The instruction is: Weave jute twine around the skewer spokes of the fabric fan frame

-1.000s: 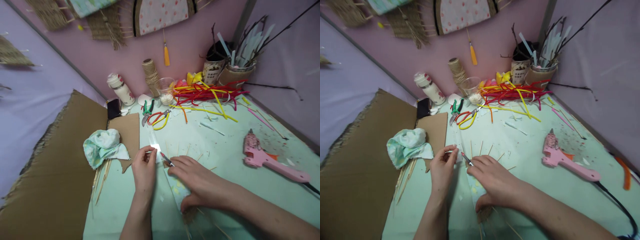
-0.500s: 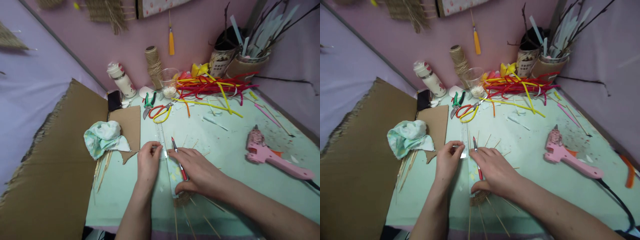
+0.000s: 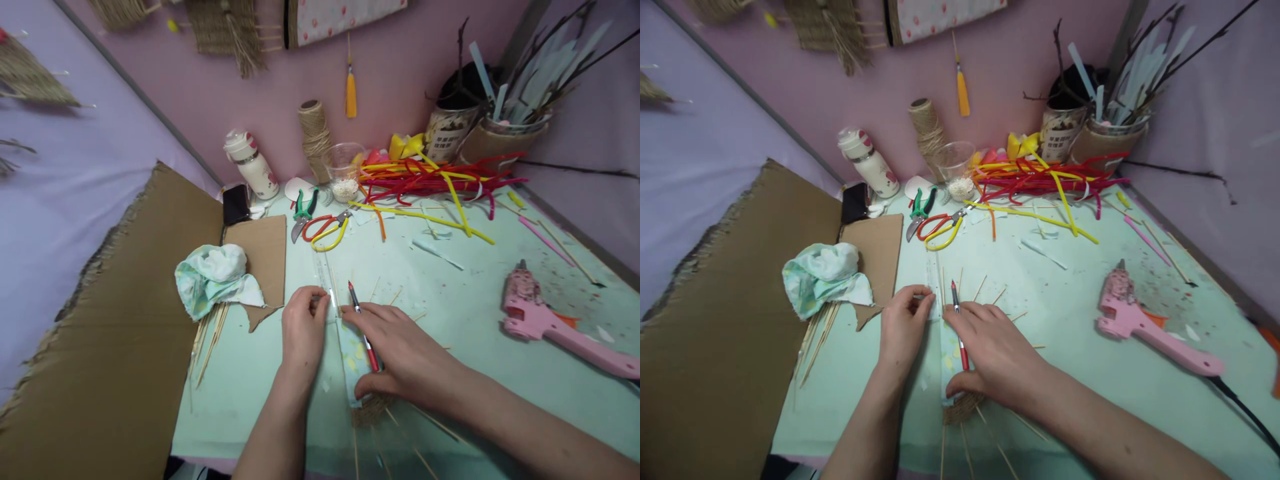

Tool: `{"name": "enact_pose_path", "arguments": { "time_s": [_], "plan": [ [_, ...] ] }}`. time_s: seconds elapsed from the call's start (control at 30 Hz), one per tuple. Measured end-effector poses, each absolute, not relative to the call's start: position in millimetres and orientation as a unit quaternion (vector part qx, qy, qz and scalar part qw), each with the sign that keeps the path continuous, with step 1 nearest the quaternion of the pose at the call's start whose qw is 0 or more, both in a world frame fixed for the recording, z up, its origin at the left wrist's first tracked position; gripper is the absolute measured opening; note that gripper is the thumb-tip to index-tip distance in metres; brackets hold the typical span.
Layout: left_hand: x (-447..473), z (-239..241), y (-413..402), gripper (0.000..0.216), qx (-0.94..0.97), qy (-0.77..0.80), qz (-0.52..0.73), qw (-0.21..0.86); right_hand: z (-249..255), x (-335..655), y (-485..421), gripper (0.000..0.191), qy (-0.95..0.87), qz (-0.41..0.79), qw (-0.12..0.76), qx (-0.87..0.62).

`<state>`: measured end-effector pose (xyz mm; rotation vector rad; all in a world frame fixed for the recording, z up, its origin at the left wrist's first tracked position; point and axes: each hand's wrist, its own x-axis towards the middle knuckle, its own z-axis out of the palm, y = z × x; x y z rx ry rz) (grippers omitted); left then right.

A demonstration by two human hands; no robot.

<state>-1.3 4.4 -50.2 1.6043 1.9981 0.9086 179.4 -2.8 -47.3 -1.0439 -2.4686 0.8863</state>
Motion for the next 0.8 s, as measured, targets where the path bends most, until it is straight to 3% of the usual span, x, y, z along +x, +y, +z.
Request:
{"name": "enact_pose_path", "arguments": {
  "time_s": [0.4,0.5,0.63,0.8],
  "plan": [
    [-1.8,-48.7,4.7,0.006,0.565,0.728,0.309,0.235,-46.2,176.0,-3.4,0.091,-0.852,0.323,0.16,-0.38],
    [-1.2,-47.9,4.3,0.006,0.57,0.728,0.304,0.232,-44.5,176.5,-0.5,0.074,-0.838,0.322,0.199,-0.393],
    [-1.3,-47.7,4.2,0.007,0.574,0.727,0.301,0.228,-45.4,177.9,4.9,0.024,-0.795,0.303,0.298,-0.433],
    [-2.6,-49.5,4.4,0.008,0.583,0.722,0.296,0.225,-47.6,178.4,9.4,0.028,-0.758,0.339,0.345,-0.437]
  ]
}}
